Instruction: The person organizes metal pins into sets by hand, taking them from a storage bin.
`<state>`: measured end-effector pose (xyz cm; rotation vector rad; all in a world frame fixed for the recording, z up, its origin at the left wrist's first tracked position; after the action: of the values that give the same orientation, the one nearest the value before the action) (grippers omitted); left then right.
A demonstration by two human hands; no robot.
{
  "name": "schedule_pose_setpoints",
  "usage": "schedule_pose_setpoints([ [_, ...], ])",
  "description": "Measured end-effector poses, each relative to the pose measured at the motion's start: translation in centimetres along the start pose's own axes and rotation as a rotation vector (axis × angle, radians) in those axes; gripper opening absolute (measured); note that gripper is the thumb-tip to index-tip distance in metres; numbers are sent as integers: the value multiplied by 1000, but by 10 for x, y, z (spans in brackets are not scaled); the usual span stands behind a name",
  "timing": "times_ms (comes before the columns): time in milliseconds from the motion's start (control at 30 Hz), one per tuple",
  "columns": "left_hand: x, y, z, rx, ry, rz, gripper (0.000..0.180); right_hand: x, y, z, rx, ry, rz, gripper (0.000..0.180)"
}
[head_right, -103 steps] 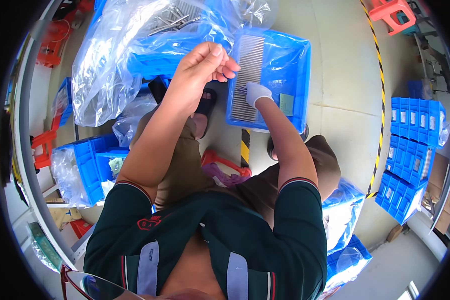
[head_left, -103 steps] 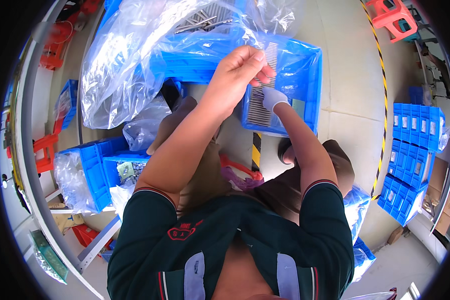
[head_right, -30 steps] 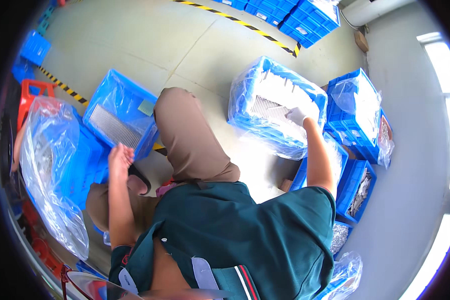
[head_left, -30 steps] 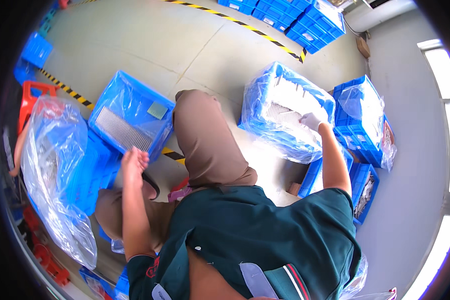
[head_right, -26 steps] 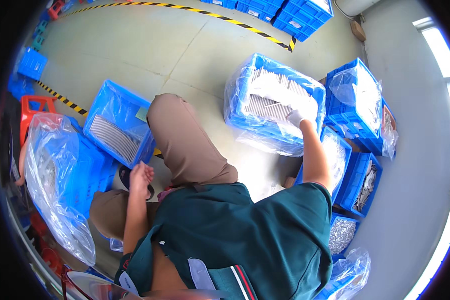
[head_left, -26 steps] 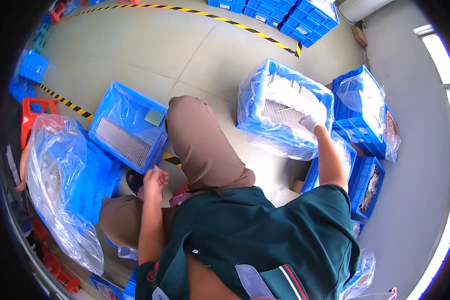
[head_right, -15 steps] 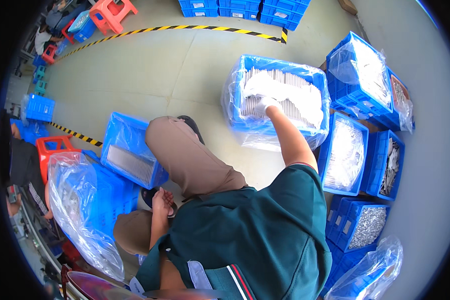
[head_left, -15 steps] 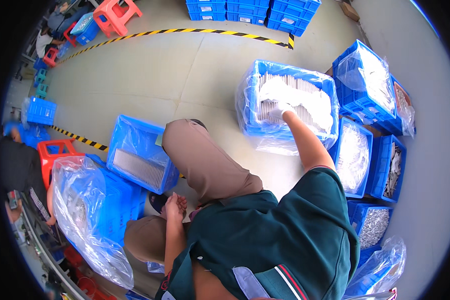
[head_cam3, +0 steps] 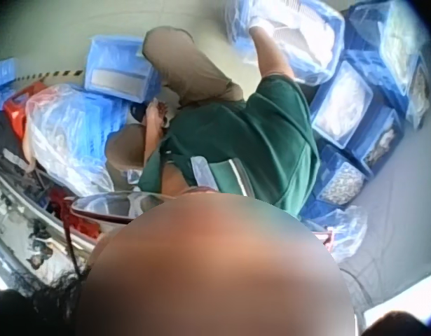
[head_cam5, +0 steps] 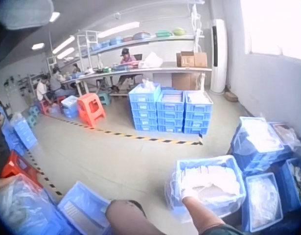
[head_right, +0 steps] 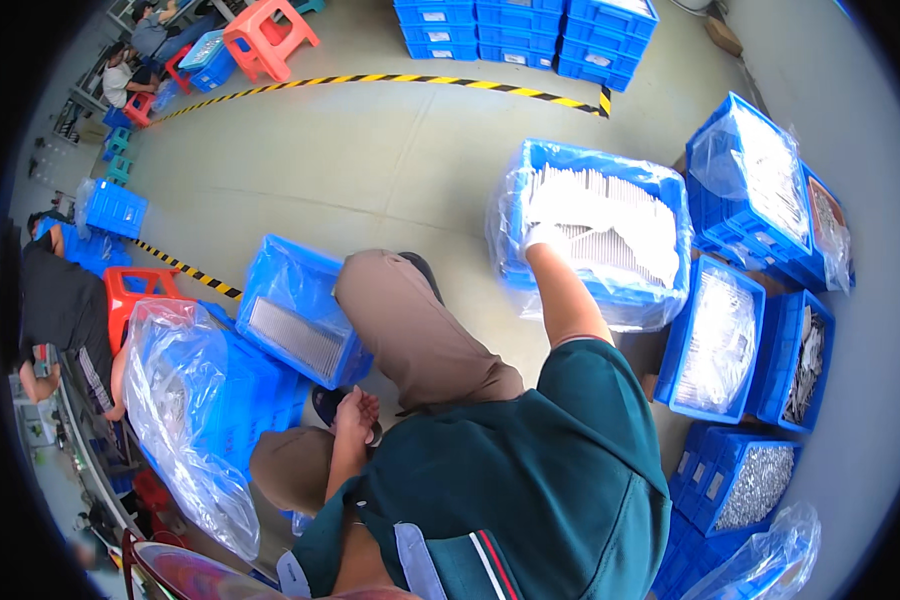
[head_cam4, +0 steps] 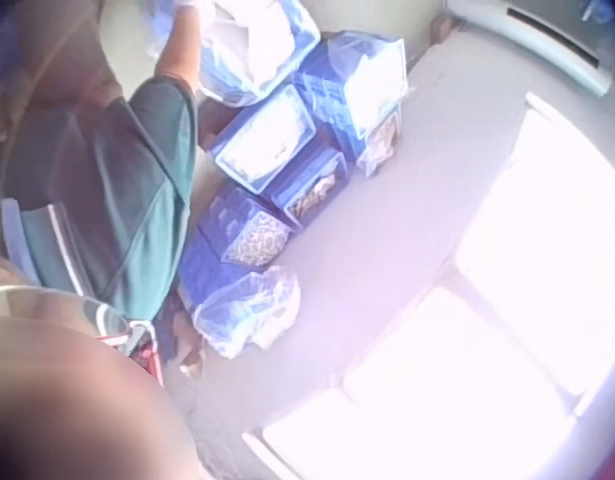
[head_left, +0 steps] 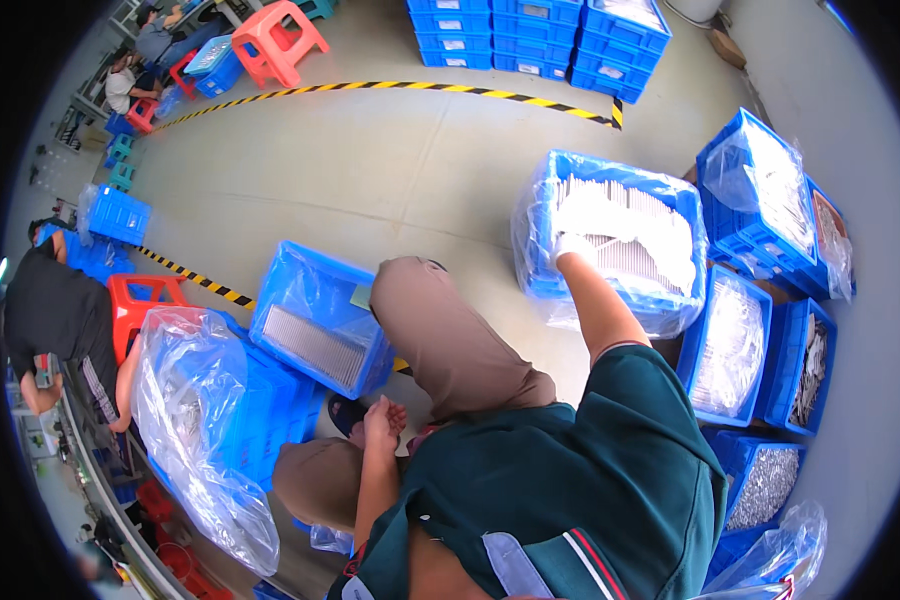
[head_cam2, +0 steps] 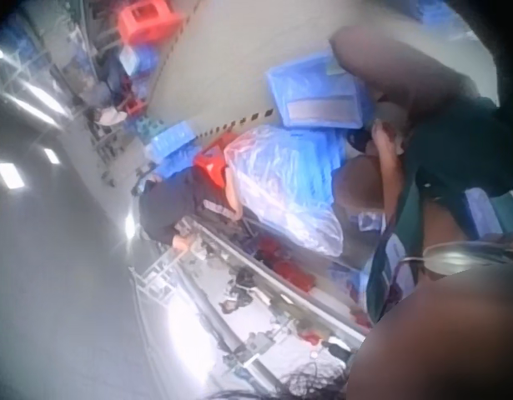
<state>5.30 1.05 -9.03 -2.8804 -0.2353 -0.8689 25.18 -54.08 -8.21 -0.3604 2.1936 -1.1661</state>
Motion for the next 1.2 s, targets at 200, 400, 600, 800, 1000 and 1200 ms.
schedule_pose_setpoints([
  [200, 6, 7, 0, -38, 33, 15, 27, -23, -8, -18, -95, -160, -262, 38],
  [400, 10, 8, -2, -28, 34, 76, 27, -27, -20, -32, -86, -164, -286, 34],
  [600, 14, 12, -8, -32, 57, 0, 27, -17, -4, -8, -45, -174, -327, 35],
  [800, 17, 12, -9, -5, 74, -18, 28, 16, 44, 59, 6, -216, -446, 36],
  [1000, 13, 10, -7, -28, 80, -15, 27, 24, 55, 94, 3, -241, -510, 37],
  [1200, 10, 10, -3, -31, 100, -16, 28, 24, 35, 68, -223, -227, -746, 43],
])
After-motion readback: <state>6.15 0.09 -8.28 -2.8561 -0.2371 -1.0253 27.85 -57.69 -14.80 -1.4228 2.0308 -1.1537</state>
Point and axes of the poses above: each hand's wrist, its own z-axis towards the middle knuckle, its own y-axis out of the palm, x = y × z, the point moved 8 cm from there along z, towards the middle knuckle, and after that the axes turned 11 degrees about z, right-handed, at the moved point
